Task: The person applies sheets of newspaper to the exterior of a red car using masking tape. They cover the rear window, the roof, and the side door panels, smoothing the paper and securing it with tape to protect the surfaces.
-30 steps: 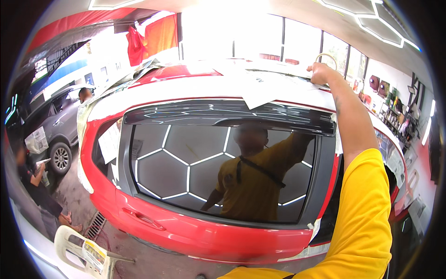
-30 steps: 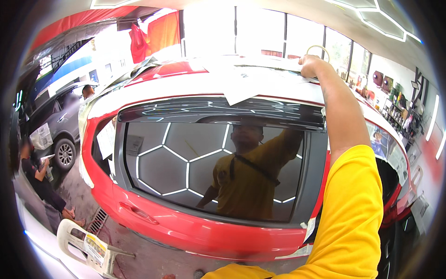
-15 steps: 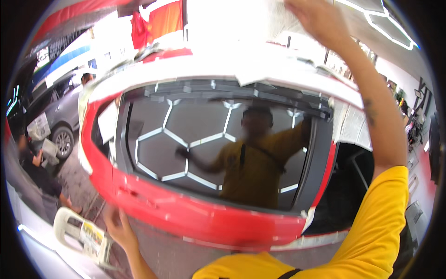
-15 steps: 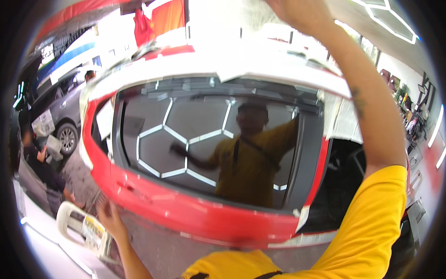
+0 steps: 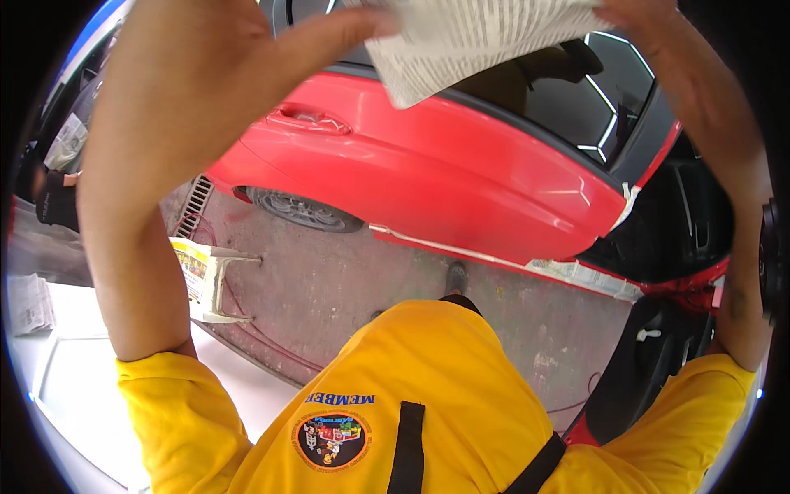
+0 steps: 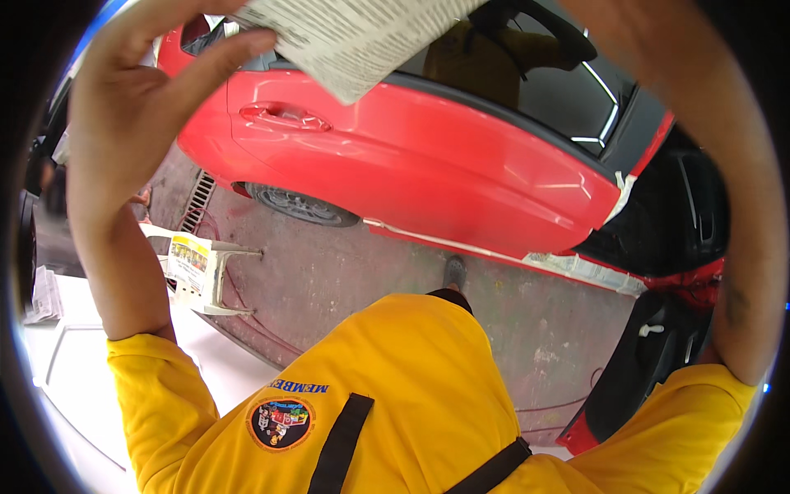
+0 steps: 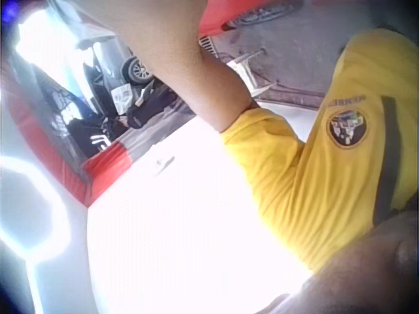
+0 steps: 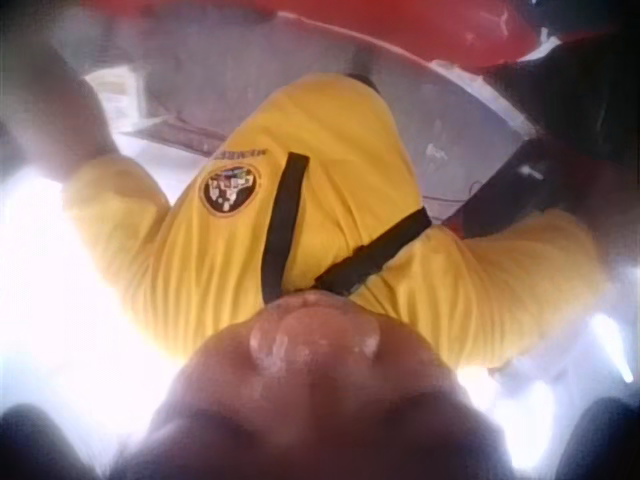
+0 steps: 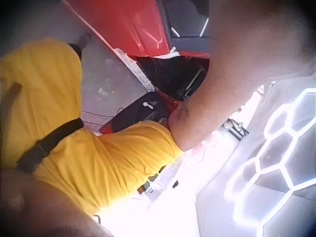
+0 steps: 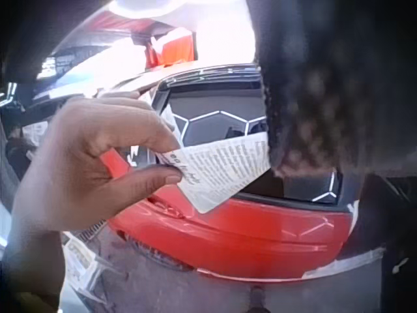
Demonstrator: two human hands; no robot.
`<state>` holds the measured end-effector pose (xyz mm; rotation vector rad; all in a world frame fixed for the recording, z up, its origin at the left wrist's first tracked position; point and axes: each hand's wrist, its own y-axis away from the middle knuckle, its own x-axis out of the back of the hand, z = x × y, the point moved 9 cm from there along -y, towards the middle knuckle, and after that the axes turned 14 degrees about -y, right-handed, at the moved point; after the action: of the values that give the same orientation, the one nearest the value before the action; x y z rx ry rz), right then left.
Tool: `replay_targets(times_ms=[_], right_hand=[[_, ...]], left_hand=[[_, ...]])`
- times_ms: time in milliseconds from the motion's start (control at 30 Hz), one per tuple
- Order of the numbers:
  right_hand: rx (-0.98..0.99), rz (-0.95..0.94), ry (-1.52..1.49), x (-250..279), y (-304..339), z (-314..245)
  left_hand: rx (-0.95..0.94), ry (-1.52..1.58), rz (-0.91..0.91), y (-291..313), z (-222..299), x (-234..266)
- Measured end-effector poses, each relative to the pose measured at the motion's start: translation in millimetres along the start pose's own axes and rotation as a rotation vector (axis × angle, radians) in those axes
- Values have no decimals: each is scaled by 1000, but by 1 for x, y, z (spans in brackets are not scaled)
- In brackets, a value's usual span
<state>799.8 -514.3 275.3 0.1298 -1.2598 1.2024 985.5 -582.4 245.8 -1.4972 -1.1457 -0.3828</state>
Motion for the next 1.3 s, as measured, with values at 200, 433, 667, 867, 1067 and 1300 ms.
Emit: replay_targets(times_ms=[200,433,667,867,1067,1300], right_hand=[[-391,-240,-22,-67,50,-67],[-1025,-326,-437,-139,170,-81],[-1093,-204,-446,-119,228,-37],[-1246,-270,-364,-132,257,-10],[-1262,-172,-418,-138,259,23],[-1346,-85,-344,-134,252,50]], left_hand=[[133,166,-83,71,-5,-34],[433,482,-372,145,-43,-104],[515,562,-305,180,-90,-167],[733,667,-293,216,-141,-225],[852,814,-156,202,-182,-232],[961,774,-83,182,-209,-242]])
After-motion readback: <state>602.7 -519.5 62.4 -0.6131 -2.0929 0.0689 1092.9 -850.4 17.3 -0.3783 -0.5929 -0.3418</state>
